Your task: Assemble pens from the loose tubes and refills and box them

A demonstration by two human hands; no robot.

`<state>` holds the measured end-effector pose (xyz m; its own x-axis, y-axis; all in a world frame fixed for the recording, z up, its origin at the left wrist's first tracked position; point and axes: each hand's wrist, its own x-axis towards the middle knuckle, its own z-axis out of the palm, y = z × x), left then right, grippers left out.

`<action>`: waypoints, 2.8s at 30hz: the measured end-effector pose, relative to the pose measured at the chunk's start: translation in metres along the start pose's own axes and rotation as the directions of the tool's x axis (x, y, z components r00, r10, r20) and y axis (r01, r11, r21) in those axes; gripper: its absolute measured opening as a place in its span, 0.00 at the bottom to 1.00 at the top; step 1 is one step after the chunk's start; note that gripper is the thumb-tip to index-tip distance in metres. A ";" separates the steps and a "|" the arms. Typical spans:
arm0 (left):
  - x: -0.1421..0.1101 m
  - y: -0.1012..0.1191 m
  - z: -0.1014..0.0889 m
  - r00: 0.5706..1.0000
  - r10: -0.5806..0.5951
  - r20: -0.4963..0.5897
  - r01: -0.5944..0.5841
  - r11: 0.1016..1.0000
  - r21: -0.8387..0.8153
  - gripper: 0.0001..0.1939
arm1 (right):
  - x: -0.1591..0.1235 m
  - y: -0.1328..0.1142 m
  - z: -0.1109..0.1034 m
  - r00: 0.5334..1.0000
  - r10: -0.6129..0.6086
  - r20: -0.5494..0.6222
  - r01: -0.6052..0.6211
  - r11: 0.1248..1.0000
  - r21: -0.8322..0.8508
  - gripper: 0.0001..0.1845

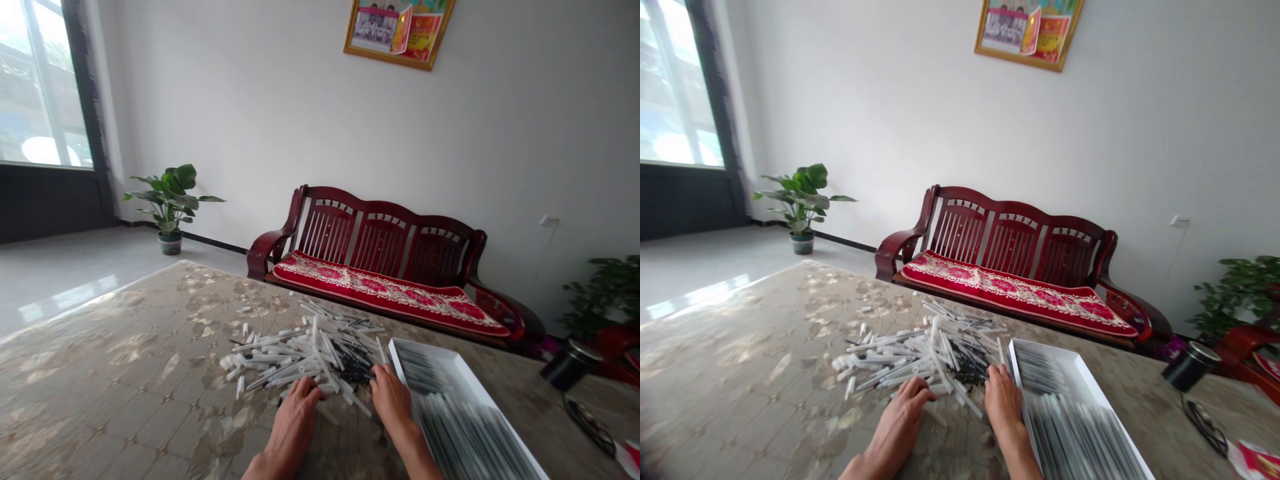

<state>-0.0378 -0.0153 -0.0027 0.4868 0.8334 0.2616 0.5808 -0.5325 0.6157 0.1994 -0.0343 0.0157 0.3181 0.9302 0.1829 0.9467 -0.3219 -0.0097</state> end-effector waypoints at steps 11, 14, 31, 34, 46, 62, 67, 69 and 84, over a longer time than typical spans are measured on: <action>0.003 0.002 -0.009 0.997 -0.074 0.022 0.063 0.945 0.320 0.10 | -0.013 0.016 -0.006 0.989 -0.079 -0.123 0.091 0.991 0.094 0.13; 0.003 0.003 -0.009 0.997 -0.076 -0.005 0.074 0.954 0.292 0.13 | -0.019 0.022 -0.004 0.979 -0.064 -0.195 0.099 0.979 0.179 0.14; 0.024 -0.008 -0.001 0.766 -0.642 0.039 0.023 -0.034 -0.999 0.20 | -0.060 -0.012 0.002 0.957 -0.031 -0.290 0.233 0.679 0.696 0.25; 0.025 -0.006 -0.004 0.745 -0.662 0.083 0.026 -0.095 -0.995 0.15 | -0.060 -0.013 0.000 0.954 -0.020 -0.300 0.234 0.677 0.698 0.26; 0.023 -0.007 -0.001 0.767 -0.639 0.056 0.039 -0.041 -0.998 0.18 | -0.058 -0.011 0.003 0.955 -0.045 -0.294 0.230 0.737 0.636 0.24; 0.023 0.005 0.001 0.739 -0.608 0.290 0.085 -0.342 -0.936 0.08 | -0.022 0.006 0.011 0.983 0.060 -0.173 0.083 0.697 0.712 0.11; 0.023 0.004 0.003 0.747 -0.593 0.300 0.097 -0.348 -0.932 0.07 | -0.014 0.001 0.010 0.980 -0.172 -0.099 0.198 0.838 0.509 0.15; 0.023 0.004 0.004 0.754 -0.589 0.290 0.099 -0.335 -0.937 0.07 | -0.012 -0.004 0.008 0.974 -0.217 -0.067 0.225 0.876 0.427 0.16; 0.021 0.008 0.009 0.786 -0.563 0.257 0.115 -0.275 -0.955 0.08 | -0.030 -0.046 -0.009 0.997 -0.031 -0.069 0.074 0.568 0.820 0.08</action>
<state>-0.0166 -0.0032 0.0008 0.2232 0.9166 -0.3317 -0.7264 0.3833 0.5704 0.1456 -0.0487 0.0194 0.2841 0.9256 0.2501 0.6024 0.0306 -0.7976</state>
